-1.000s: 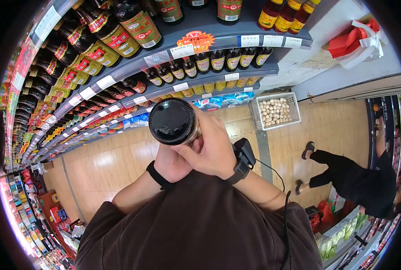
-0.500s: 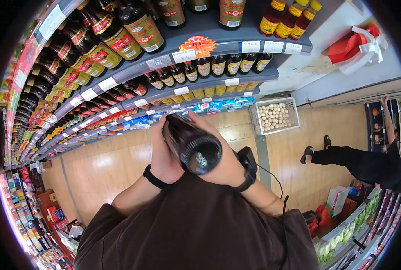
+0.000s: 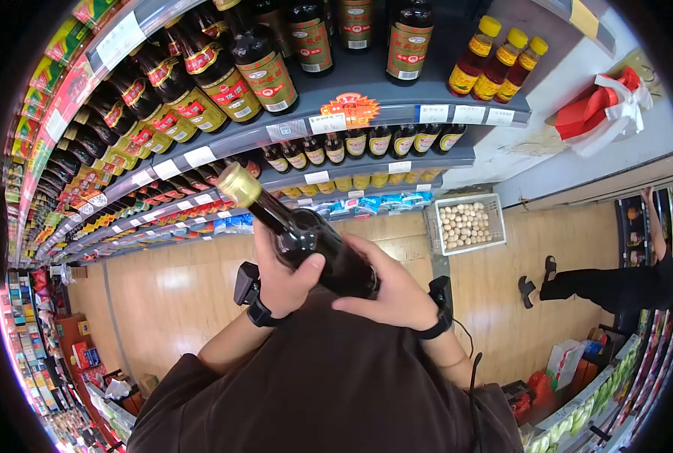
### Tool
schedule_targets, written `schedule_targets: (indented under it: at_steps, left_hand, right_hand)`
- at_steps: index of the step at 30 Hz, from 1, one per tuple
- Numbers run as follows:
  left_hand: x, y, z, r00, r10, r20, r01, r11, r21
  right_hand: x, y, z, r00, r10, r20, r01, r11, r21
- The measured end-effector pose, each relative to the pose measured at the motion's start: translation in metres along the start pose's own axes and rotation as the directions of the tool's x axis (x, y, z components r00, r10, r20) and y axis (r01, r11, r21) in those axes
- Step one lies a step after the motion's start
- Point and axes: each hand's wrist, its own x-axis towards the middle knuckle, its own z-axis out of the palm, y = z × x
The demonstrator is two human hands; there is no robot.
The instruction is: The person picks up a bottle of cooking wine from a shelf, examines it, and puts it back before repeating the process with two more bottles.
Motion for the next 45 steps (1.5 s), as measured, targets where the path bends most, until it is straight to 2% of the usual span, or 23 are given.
schedule_targets:
  at_steps: [1,2,3,4,5,6,7,9,11,13,17,19,20,26,30,32,33,35,37,39,45]
  left_hand:
    - [-0.002,0.0,0.001,0.995,0.078,0.069,-0.083,0.994,0.068]
    - [-0.005,-0.003,-0.005,0.993,0.039,0.107,-0.064,0.967,0.245]
    - [-0.008,-0.005,-0.006,0.993,0.039,0.112,-0.066,0.968,0.242]
    - [-0.01,-0.007,-0.005,0.987,0.085,0.133,-0.122,0.945,0.302]
    - [-0.012,-0.006,-0.003,0.979,0.128,0.157,-0.177,0.917,0.358]
    - [-0.013,-0.003,-0.001,0.989,0.068,0.131,-0.109,0.934,0.341]
    - [-0.012,0.0,0.0,0.989,0.064,0.136,-0.106,0.936,0.335]
    - [-0.009,0.003,0.001,0.971,0.121,0.204,-0.2,0.881,0.429]
    - [-0.011,0.002,0.002,0.977,0.097,0.188,-0.167,0.9,0.403]
    - [-0.007,0.002,0.001,0.937,0.247,0.249,-0.333,0.845,0.417]
    - [-0.006,0.002,-0.002,0.908,0.28,0.312,-0.399,0.806,0.438]
    - [-0.005,0.003,-0.001,0.865,0.338,0.372,-0.489,0.736,0.469]
    - [-0.005,0.003,-0.001,0.857,0.346,0.383,-0.506,0.707,0.494]
    - [-0.008,0.002,0.0,0.876,0.315,0.365,-0.469,0.733,0.493]
    - [-0.008,0.001,-0.006,0.878,0.292,0.379,-0.45,0.773,0.448]
    - [-0.009,-0.005,-0.014,0.85,0.311,0.425,-0.459,0.834,0.308]
    - [-0.008,-0.006,-0.014,0.851,0.307,0.426,-0.456,0.834,0.311]
    - [-0.008,-0.007,-0.014,0.803,0.391,0.45,-0.536,0.803,0.261]
    - [-0.009,-0.01,-0.015,0.795,0.391,0.464,-0.542,0.802,0.253]
    - [-0.008,-0.009,-0.012,0.768,0.454,0.452,-0.572,0.804,0.164]
    - [-0.004,-0.009,-0.012,0.731,0.491,0.474,-0.599,0.794,0.101]
  right_hand:
    - [0.002,0.001,0.005,1.0,0.001,-0.004,-0.001,1.0,-0.002]
    - [0.004,0.005,0.009,0.999,0.038,-0.03,-0.038,0.999,-0.013]
    - [0.006,0.009,0.014,0.996,0.074,-0.057,-0.076,0.997,-0.023]
    - [0.01,0.012,0.02,0.994,0.014,-0.109,-0.016,1.0,-0.018]
    - [0.011,0.015,0.022,0.993,0.018,-0.115,-0.02,1.0,-0.019]
    - [0.011,0.017,0.024,0.993,0.02,-0.12,-0.022,1.0,-0.017]
    - [0.01,0.019,0.025,0.992,0.023,-0.125,-0.025,1.0,-0.016]
    - [0.009,0.021,0.026,0.991,0.039,-0.129,-0.037,0.999,0.023]
    - [0.008,0.023,0.026,0.992,0.041,-0.12,-0.034,0.998,0.06]
    - [0.008,0.021,0.026,0.989,0.089,-0.118,-0.08,0.994,0.077]
    - [0.008,0.022,0.028,0.989,0.093,-0.115,-0.082,0.992,0.095]
    - [0.007,0.028,0.029,0.99,0.088,-0.109,-0.058,0.966,0.252]
    - [0.006,0.03,0.029,0.991,0.079,-0.104,-0.054,0.972,0.229]
    - [0.007,0.03,0.031,0.989,0.038,-0.146,-0.018,0.991,0.135]
    - [0.003,0.028,0.032,0.982,0.061,-0.18,-0.033,0.987,0.157]
    - [0.005,0.026,0.031,0.967,-0.12,-0.226,0.126,0.992,0.013]
    - [0.006,0.024,0.03,0.967,-0.118,-0.227,0.125,0.992,0.017]
    - [0.008,0.022,0.028,0.931,-0.242,-0.273,0.204,0.966,-0.16]
    - [0.007,0.021,0.029,0.925,-0.246,-0.289,0.198,0.962,-0.186]
    - [0.009,0.01,0.025,0.889,-0.327,-0.321,0.202,0.909,-0.365]
    - [0.01,0.008,0.026,0.853,-0.38,-0.359,0.21,0.878,-0.431]
